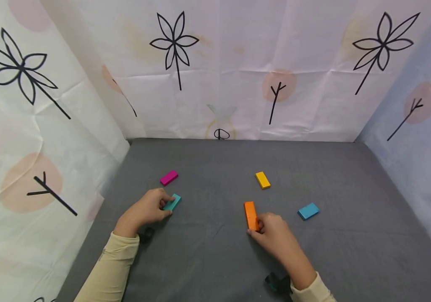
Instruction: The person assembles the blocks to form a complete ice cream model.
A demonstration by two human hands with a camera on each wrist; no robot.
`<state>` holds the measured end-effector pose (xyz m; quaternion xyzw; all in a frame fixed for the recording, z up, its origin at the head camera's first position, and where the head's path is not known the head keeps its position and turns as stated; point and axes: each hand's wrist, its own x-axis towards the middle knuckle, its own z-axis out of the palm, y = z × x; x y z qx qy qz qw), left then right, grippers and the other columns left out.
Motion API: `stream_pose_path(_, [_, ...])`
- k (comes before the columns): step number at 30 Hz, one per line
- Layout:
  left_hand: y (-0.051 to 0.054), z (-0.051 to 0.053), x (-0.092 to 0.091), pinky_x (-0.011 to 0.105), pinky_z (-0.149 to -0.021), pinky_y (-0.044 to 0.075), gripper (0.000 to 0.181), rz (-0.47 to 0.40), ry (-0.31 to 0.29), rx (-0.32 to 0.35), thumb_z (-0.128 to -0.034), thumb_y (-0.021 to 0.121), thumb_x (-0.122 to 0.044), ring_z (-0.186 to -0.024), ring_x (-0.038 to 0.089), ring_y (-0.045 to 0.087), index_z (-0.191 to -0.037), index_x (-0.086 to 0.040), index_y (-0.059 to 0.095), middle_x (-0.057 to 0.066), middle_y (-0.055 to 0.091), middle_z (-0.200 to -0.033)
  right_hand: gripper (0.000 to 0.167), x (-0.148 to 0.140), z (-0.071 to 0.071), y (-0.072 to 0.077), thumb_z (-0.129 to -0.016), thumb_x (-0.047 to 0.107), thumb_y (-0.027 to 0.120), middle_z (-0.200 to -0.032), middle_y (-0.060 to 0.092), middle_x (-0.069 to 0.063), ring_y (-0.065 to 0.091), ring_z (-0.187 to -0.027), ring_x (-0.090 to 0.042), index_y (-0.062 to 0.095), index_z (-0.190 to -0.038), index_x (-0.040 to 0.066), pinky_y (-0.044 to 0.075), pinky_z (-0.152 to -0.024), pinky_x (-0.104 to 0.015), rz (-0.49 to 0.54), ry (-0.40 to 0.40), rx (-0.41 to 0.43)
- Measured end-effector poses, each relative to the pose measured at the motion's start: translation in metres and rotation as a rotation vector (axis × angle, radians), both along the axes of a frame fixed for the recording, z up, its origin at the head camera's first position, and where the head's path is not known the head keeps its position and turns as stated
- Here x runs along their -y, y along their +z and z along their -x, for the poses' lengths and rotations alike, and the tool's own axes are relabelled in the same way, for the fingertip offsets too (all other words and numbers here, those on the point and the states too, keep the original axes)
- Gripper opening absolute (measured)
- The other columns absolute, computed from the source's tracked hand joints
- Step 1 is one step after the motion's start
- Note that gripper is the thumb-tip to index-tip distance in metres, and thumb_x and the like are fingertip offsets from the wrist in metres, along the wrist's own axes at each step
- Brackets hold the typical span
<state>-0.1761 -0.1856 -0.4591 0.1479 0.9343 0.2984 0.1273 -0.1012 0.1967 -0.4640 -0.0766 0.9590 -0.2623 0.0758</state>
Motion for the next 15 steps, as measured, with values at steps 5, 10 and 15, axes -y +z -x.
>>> stream_pose_path(5, [0.001, -0.001, 0.000, 0.029, -0.064, 0.046, 0.040, -0.011, -0.005, -0.006, -0.0894, 0.082, -0.001, -0.072, 0.016, 0.052, -0.128, 0.006, 0.074, 0.014, 0.066, -0.095, 0.026, 0.007, -0.002, -0.002, -0.086, 0.024, 0.090, -0.078, 0.063, 0.002, 0.053, -0.069, -0.010, 0.077, -0.097, 0.005, 0.045, -0.060, -0.026, -0.004, -0.012, -0.017])
stream_pose_path(10, [-0.001, 0.000, 0.001, 0.029, -0.064, 0.046, 0.040, -0.010, -0.010, -0.009, -0.0895, 0.082, -0.001, -0.071, 0.016, 0.052, -0.128, 0.006, 0.074, 0.014, 0.066, -0.095, 0.027, 0.014, -0.003, -0.002, -0.086, 0.025, 0.090, -0.078, 0.063, 0.002, 0.052, -0.069, -0.010, 0.077, -0.098, 0.005, 0.045, -0.060, -0.026, -0.016, -0.029, -0.023])
stream_pose_path(15, [-0.002, 0.001, 0.001, 0.029, -0.065, 0.046, 0.040, -0.010, -0.016, -0.012, -0.0893, 0.082, -0.001, -0.072, 0.016, 0.052, -0.128, 0.006, 0.074, 0.014, 0.068, -0.097, 0.027, 0.020, -0.005, -0.002, -0.086, 0.027, 0.090, -0.076, 0.061, 0.002, 0.051, -0.067, -0.011, 0.077, -0.096, 0.006, 0.044, -0.059, -0.027, -0.034, -0.054, -0.027])
